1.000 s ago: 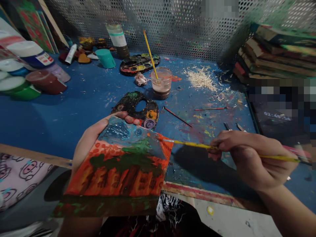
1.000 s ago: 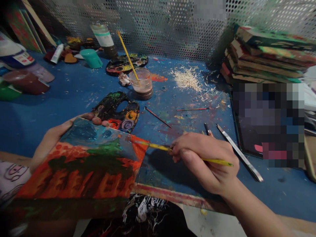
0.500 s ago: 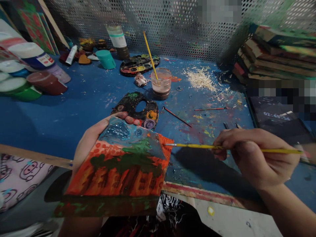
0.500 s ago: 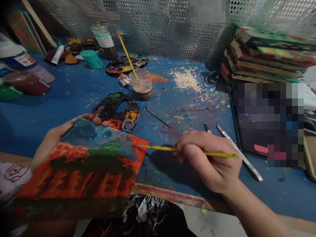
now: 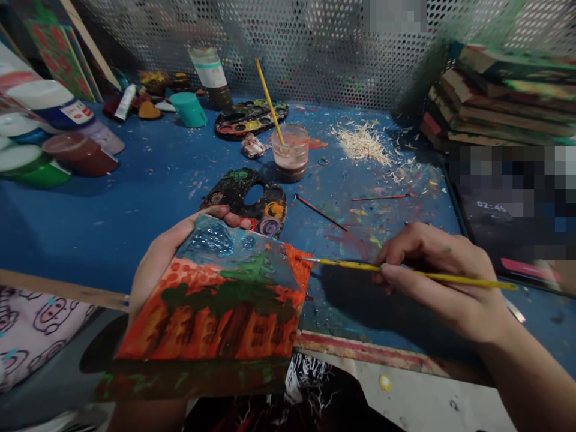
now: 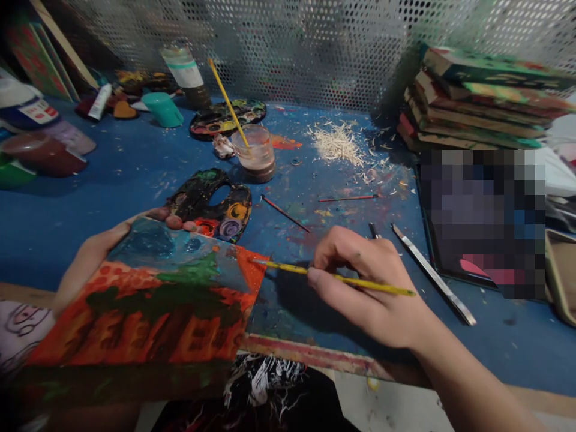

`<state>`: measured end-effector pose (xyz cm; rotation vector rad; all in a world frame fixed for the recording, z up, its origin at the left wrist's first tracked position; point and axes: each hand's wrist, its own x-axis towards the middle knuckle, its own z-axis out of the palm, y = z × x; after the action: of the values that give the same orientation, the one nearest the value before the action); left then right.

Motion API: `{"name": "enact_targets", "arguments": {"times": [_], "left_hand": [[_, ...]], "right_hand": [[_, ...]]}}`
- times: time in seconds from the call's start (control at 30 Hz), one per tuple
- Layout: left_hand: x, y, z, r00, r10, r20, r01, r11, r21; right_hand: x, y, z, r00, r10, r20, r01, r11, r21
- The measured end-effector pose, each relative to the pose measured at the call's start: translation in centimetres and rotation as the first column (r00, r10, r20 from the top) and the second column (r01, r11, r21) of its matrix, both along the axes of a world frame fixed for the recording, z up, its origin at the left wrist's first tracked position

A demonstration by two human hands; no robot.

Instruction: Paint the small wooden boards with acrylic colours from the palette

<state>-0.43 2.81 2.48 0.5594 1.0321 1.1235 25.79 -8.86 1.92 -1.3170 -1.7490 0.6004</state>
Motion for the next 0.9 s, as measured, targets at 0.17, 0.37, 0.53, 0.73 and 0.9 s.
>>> {"name": "enact_targets", "arguments": {"times": [0.17,0.37,0.53,0.73,0.9], "left_hand": [[0.1,0.1,0.1,0.996,0.022,-0.092,-0.022,1.000,-0.003],[-0.3,0.1,-0.1,0.997,-0.011,-0.074,0.014,0.999,0.040],[-0.2,0.0,-0.1,0.999,-0.020,-0.040,0.021,0.999,0.039],[-1.3,0.4,-1.3,0.997,-0.071,-0.014,0.072,0.993,0.096],[-1.6,0.6,-1.8,0.993,-0.118,0.026,0.113,0.983,0.142]], "right_hand": [[0.1,-0.2,-0.2,0.994,0.008,-0.106,-0.014,0.998,-0.059],[0.0,0.0,0.0,0.987,0.063,-0.150,-0.069,0.997,-0.033],[-0.1,-0.1,-0.1,0.987,0.088,-0.137,-0.095,0.995,-0.042],[0.2,-0.5,-0.5,0.988,0.070,-0.140,-0.084,0.992,-0.095],[0.3,-0.4,-0.3,0.962,0.065,-0.263,-0.105,0.984,-0.143]]}}
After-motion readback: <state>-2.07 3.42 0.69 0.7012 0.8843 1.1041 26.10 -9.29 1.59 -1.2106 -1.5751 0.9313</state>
